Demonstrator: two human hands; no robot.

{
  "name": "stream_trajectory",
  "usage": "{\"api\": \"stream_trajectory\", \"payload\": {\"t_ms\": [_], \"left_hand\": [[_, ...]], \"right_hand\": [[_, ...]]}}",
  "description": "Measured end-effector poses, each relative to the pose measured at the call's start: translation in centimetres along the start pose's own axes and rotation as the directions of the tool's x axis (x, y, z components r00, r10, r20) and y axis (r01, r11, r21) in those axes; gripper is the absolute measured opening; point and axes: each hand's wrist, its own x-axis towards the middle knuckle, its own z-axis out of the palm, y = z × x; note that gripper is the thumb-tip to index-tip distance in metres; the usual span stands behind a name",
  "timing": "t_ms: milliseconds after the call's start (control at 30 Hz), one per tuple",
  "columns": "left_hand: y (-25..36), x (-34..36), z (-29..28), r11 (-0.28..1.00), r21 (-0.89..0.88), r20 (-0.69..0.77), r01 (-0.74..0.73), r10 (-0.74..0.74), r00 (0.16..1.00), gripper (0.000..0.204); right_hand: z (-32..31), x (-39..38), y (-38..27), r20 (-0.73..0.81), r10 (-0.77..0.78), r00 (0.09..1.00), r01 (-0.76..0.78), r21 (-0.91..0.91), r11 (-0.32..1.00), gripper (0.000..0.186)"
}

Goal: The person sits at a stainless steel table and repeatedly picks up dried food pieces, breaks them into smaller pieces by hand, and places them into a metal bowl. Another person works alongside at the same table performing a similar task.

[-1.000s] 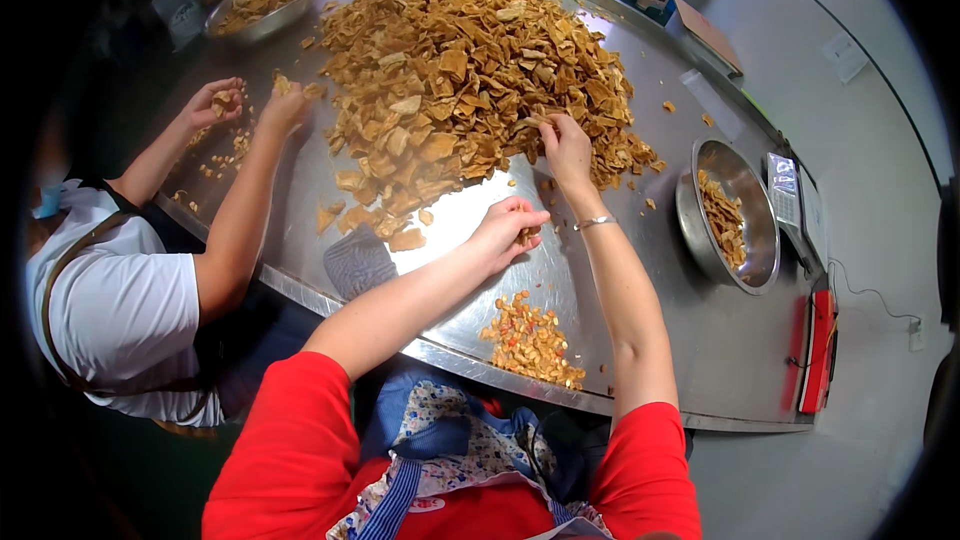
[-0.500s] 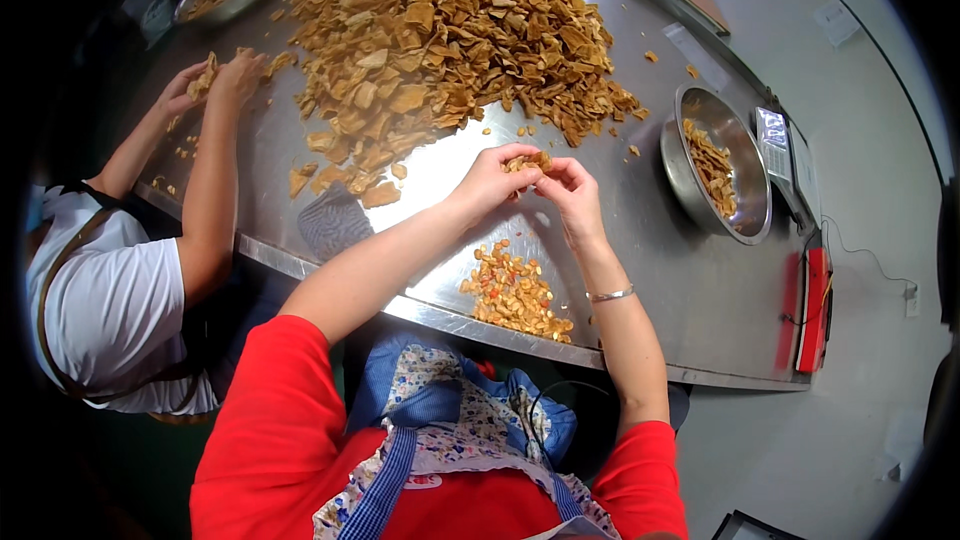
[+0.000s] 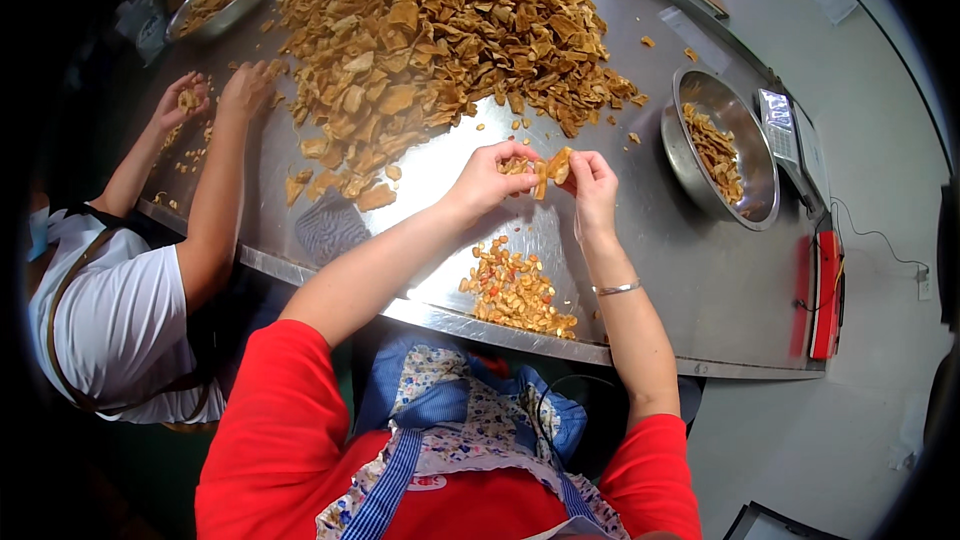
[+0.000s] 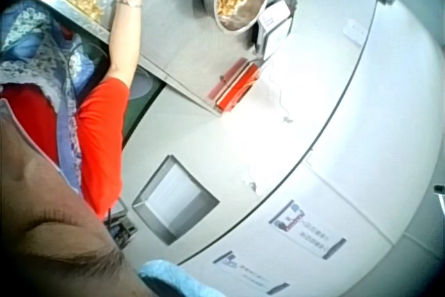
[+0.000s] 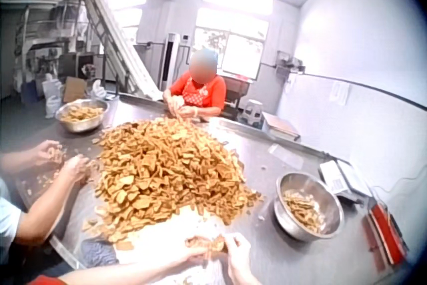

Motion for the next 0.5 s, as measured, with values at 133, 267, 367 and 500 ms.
{"api": "stream_trajectory", "payload": {"t_ms": [133,267,367,500], "left_hand": [[0.5,0.1,-0.1,0.984,-0.139,0.014,0.108,-0.107,0.994,0.019],[-0.4,0.5,-0.3,0.977,-0.192,-0.047,0.091,-0.102,0.994,0.012],[-0.4,0.5,-0.3,0.981,-0.179,-0.101,0.077,-0.096,0.990,0.008],[-1.4,0.5,-0.4,0.963,0.200,-0.120,-0.178,0.205,0.971,0.008]], "right_hand": [[-0.4,0.2,-0.9,0.030,0.102,0.994,-0.103,0.050,0.993,0.011],[-0.6,0.0,-0.7,0.213,0.091,0.973,-0.027,-0.284,0.958,0.016],[0.5,-0.9,-1.2,0.269,0.014,0.963,0.164,-0.627,0.762,0.024],[0.7,-1.1,-0.7,0.381,-0.019,0.924,0.278,-0.640,0.716,0.023]]}}
